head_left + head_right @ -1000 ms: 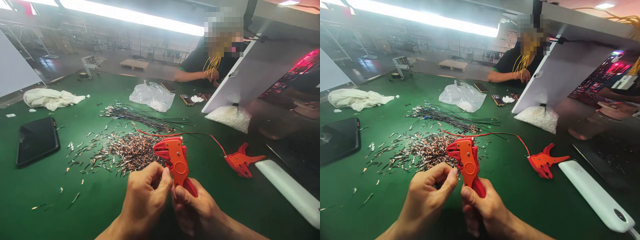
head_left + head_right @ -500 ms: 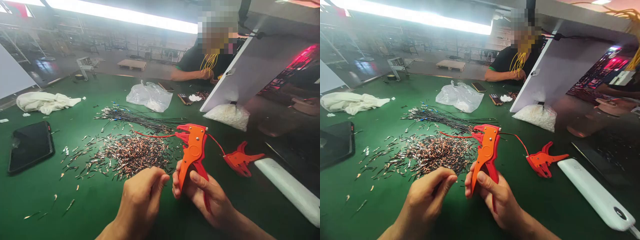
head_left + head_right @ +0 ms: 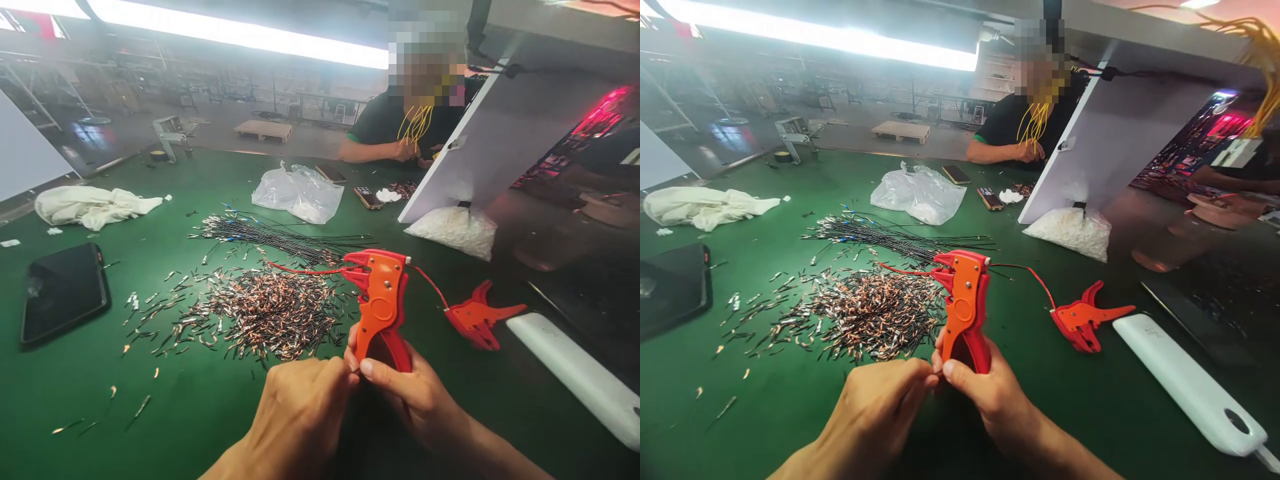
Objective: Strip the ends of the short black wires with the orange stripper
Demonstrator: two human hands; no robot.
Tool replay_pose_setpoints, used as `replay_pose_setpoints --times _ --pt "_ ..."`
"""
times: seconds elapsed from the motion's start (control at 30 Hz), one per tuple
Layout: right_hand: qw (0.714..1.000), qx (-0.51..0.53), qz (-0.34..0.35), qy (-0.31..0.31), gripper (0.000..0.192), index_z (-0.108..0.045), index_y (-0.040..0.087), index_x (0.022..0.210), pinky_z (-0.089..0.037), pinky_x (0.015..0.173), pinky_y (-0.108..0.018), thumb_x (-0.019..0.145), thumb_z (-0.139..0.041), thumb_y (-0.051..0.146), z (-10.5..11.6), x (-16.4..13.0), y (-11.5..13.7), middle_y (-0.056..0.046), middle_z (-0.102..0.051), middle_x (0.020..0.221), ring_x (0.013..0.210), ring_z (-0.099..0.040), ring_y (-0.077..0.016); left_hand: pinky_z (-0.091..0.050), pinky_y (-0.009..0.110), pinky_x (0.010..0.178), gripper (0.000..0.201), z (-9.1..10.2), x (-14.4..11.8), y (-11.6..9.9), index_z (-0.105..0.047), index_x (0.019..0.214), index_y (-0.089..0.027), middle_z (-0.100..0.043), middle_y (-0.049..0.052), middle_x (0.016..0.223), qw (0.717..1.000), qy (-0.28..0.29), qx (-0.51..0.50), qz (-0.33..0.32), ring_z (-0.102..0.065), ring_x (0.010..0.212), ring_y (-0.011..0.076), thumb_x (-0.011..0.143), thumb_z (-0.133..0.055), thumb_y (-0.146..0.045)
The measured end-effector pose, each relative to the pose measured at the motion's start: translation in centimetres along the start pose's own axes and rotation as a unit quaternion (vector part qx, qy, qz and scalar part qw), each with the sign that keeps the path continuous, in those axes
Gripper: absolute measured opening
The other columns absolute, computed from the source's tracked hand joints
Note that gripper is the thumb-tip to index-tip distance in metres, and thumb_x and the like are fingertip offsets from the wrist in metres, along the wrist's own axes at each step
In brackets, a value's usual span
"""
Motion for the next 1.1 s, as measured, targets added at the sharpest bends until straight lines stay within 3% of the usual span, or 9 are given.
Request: replay_pose_setpoints --times 0.27,0.43,0.6,0.8,0.97,1.1 --pt "0.999 0.049 0.021 -0.009 0.024 -0.062 0.021 0.099 -0.048 0.07 -0.035 0.084 -0.073 0.036 1.0 0.6 -0.3 0.0 -0.06 0.079 0.069 -0.056 -0.0175 -0.039 0.023 0.05 0.015 0.9 -0.2 0.8 -0.056 0.086 -0.019 -0.057 -0.003 0.062 1.0 -0.01 -0.006 0.007 -0.052 0.05 0.0126 0.097 -0.047 -0.012" --pt "0.996 0.08 0.017 -0.023 0.022 -0.062 0.021 0.098 -0.048 0.068 -0.033 0.082 -0.075 0.03 1.6 0.7 0.1 0.0 -0.06 0.079 0.07 -0.057 -0.0168 -0.035 0.025 0.048 0.019 1.0 0.0 -0.1 -0.057 0.087 -0.016 -0.054 -0.001 0.059 0.999 -0.017 0.009 -0.039 -0.047 0.049 0.014 0.091 -0.045 -0.003" --pt "0.998 0.052 0.014 -0.028 0.026 -0.061 0.021 0.097 -0.048 0.069 -0.034 0.081 -0.076 0.034 1.2 0.7 0.2 0.001 -0.061 0.079 0.068 -0.056 -0.0161 -0.041 0.022 0.05 0.022 0.4 -0.3 1.3 -0.055 0.079 -0.018 -0.058 -0.001 0.059 0.999 0.003 -0.008 0.038 -0.053 0.049 0.0123 0.093 -0.044 -0.004" --pt "0.999 0.049 0.004 -0.016 0.023 -0.061 0.02 0.096 -0.048 0.068 -0.032 0.082 -0.075 0.032 0.9 0.7 0.0 0.001 -0.059 0.078 0.068 -0.055 -0.0151 -0.041 0.026 0.055 0.015 1.2 -0.2 1.1 -0.058 0.098 -0.016 -0.064 0.001 0.068 0.999 -0.049 0.002 -0.002 -0.056 0.056 0.0148 0.093 -0.049 -0.005" --pt "0.998 0.053 -0.006 -0.018 0.025 -0.059 0.019 0.096 -0.047 0.068 -0.032 0.081 -0.075 0.031 0.9 0.7 -0.3 0.001 -0.059 0.078 0.068 -0.054 -0.0143 -0.03 0.031 0.054 0.018 1.1 0.6 0.1 -0.058 0.078 -0.017 -0.052 -0.002 0.056 0.995 -0.028 0.08 -0.043 -0.041 0.051 0.0158 0.089 -0.051 -0.005" --pt "0.999 0.037 0.0 -0.003 0.023 -0.058 0.019 0.094 -0.046 0.069 -0.033 0.082 -0.073 0.031 0.6 0.8 -0.4 0.002 -0.058 0.079 0.067 -0.053 -0.014 -0.027 0.032 0.055 0.02 0.9 0.5 -0.1 -0.057 0.074 -0.018 -0.05 -0.002 0.055 0.996 -0.033 0.067 -0.051 -0.038 0.052 0.0156 0.087 -0.052 -0.003"
Point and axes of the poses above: each hand's wrist, its own x-axis towards the middle knuckle, its own z-axis out of the back of the hand, y = z × x, the point moved 8 cm from there along x, towards the middle knuckle
